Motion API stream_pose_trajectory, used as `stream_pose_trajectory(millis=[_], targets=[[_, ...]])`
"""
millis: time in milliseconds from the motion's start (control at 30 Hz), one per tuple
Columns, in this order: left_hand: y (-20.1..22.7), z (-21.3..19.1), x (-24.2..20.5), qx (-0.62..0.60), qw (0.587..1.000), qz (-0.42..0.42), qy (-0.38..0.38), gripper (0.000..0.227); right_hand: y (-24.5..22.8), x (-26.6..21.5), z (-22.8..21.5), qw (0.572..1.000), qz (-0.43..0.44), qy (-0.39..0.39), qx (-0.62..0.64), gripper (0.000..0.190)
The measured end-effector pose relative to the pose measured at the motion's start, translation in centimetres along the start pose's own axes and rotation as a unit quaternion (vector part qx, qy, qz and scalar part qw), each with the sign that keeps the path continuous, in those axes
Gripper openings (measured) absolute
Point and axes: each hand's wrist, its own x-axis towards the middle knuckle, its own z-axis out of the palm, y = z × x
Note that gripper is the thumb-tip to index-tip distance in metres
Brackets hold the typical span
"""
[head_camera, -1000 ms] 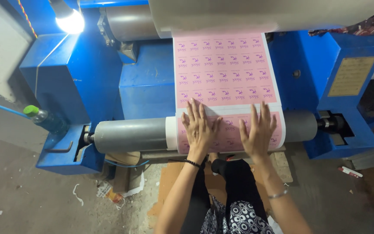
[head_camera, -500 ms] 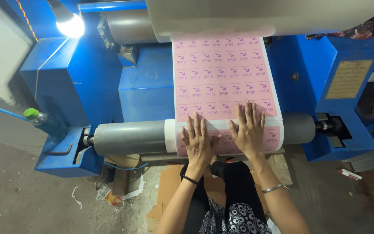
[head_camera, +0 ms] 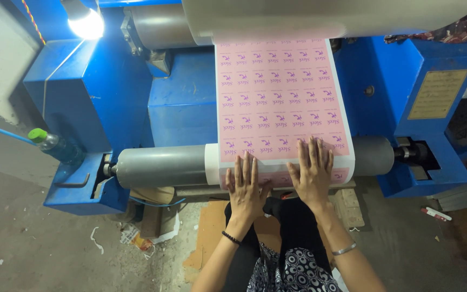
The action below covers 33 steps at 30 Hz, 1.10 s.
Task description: The person operates a blue labeling machine, guiding a continuous pink label sheet with purple text and deer graphics through rollers. The hands smooth and align the labels as they feed onto a gray roller, ensuring proper placement during the process.
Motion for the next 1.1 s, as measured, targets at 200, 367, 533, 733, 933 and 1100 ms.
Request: stream_pose_trajectory(millis=[200, 367, 533, 733, 933, 1100], targets=[[0.2, -1.4, -0.6, -0.017, 1.000, -0.001, -0.023, 0.087, -0.1, -1.6, -0.9, 1.000, -0.015, -0.022, -0.003, 0.072], [-0.5, -2.9, 2.0, -0.022, 0.996, -0.014, -0.081, 0.093, -0.3, -2.9, -1.0, 0.999, -0.022, -0.025, -0.030, 0.072], [-1.4, -3.7, 7.0, 0.028, 0.986, 0.032, -0.159, 0.116, -0.3, -4.5, -0.3, 0.999, -0.023, -0.011, -0.046, 0.077], [-2.2, -3.2, 13.4, 0.081, 0.937, 0.077, -0.331, 0.149, -0.4, -6.4, 1.4, 0.999, -0.022, 0.023, -0.032, 0.078], [-2.7, -1.8, 15.1, 0.093, 0.908, 0.055, -0.405, 0.166, -0.1, -8.0, 1.9, 0.998, -0.009, 0.011, -0.054, 0.077], [-2.9, -1.5, 12.8, 0.064, 0.927, 0.057, -0.365, 0.162, -0.4, -8.9, 0.7, 0.999, -0.030, 0.002, -0.043, 0.080]])
